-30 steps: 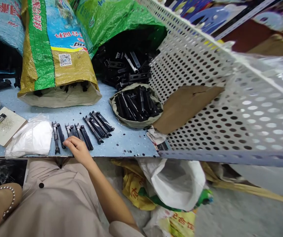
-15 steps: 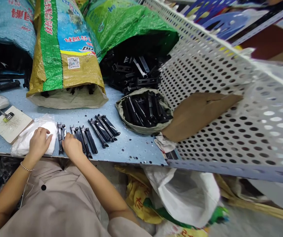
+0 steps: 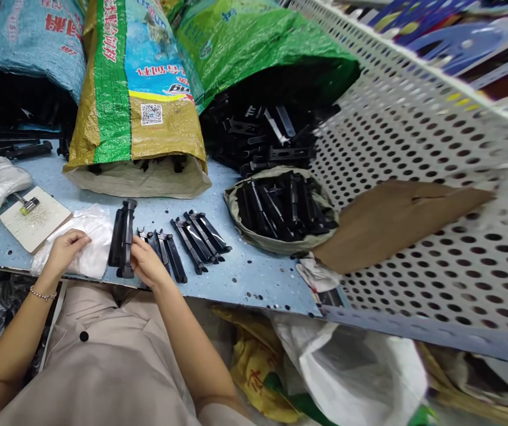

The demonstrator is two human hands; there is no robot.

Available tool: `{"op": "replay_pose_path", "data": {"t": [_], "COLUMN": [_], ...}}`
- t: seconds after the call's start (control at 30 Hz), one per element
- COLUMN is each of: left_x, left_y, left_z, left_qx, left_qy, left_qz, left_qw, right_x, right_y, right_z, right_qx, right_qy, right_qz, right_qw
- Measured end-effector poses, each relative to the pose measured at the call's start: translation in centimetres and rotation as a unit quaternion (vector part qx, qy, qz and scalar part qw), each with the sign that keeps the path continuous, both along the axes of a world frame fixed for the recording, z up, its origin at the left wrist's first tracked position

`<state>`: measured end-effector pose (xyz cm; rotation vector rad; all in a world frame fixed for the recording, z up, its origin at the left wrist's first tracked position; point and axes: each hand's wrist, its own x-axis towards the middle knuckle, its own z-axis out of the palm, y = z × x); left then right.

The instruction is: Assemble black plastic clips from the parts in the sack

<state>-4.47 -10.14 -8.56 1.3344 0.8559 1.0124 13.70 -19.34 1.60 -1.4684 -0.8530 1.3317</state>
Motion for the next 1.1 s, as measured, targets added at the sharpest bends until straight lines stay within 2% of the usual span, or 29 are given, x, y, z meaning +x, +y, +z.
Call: {"op": "replay_pose_path", "data": {"t": [0.07,0.13,0.2,0.27,0.3,0.37,0.47,0.57,0.63,0.73,0.8,0.87,0.93,0.97,1.03,1.1], "left_x": [0.2,-0.1,-0.9,-1.8,-2.1,-2.3,-2.0,-2.3,-2.9,-3.4,-3.1,-2.7,-3.1,-3.9,-7.1,-12.0], "left_y": [-0.4,-0.9,-1.3,-1.4,-1.4,-0.9,0.3,1.0,0.2,-3.0,-5.4,-7.3,-8.4,-8.7,-9.2,-9.6], "left_z": [0.1,0.4,0.8,1.1,1.1,0.9,0.1,-0.1,0.4,1.9,2.8,3.3,3.8,4.2,5.1,5.8], "left_qx": [-0.011,-0.012,0.068,0.200,0.255,0.307,0.273,0.237,0.269,0.364,0.400,0.394,0.374,0.364,0.341,0.285], "left_qy": [-0.023,-0.049,-0.023,0.074,0.128,0.195,0.190,0.181,0.187,0.156,0.123,0.108,0.108,0.106,0.110,0.139], "left_qz": [-0.007,0.014,0.054,0.076,0.073,0.054,0.035,0.057,0.060,-0.022,-0.097,-0.146,-0.159,-0.161,-0.159,-0.163], "left_qw": [1.000,0.999,0.996,0.974,0.956,0.930,0.942,0.953,0.943,0.918,0.903,0.901,0.907,0.911,0.920,0.934], "right_x": [-1.3,-1.9,-1.6,-0.9,-0.6,-0.3,-0.9,-1.6,-1.6,-1.5,-1.8,-2.7,-3.8,-4.3,-4.8,-4.2], "right_y": [1.0,2.0,2.3,1.8,1.3,-0.1,-1.9,-2.6,-2.5,-1.9,-1.5,-1.4,-1.8,-2.2,-3.0,-3.8], "right_z": [-1.3,-2.5,-3.1,-2.7,-2.3,-1.3,-1.1,-2.7,-3.9,-5.0,-5.1,-4.7,-3.7,-3.0,-1.3,0.5], "right_qx": [-0.026,-0.048,-0.045,-0.031,-0.030,-0.046,-0.111,-0.171,-0.187,-0.172,-0.123,-0.050,0.018,0.036,0.023,-0.014], "right_qy": [0.063,0.107,0.123,0.127,0.135,0.170,0.213,0.206,0.207,0.209,0.154,0.015,-0.137,-0.176,-0.147,-0.095], "right_qz": [0.011,0.003,-0.047,-0.094,-0.093,-0.029,0.096,0.089,0.074,0.072,0.045,0.032,0.065,0.104,0.218,0.307], "right_qw": [0.998,0.993,0.990,0.987,0.986,0.984,0.966,0.959,0.958,0.960,0.979,0.998,0.988,0.978,0.964,0.947]}}
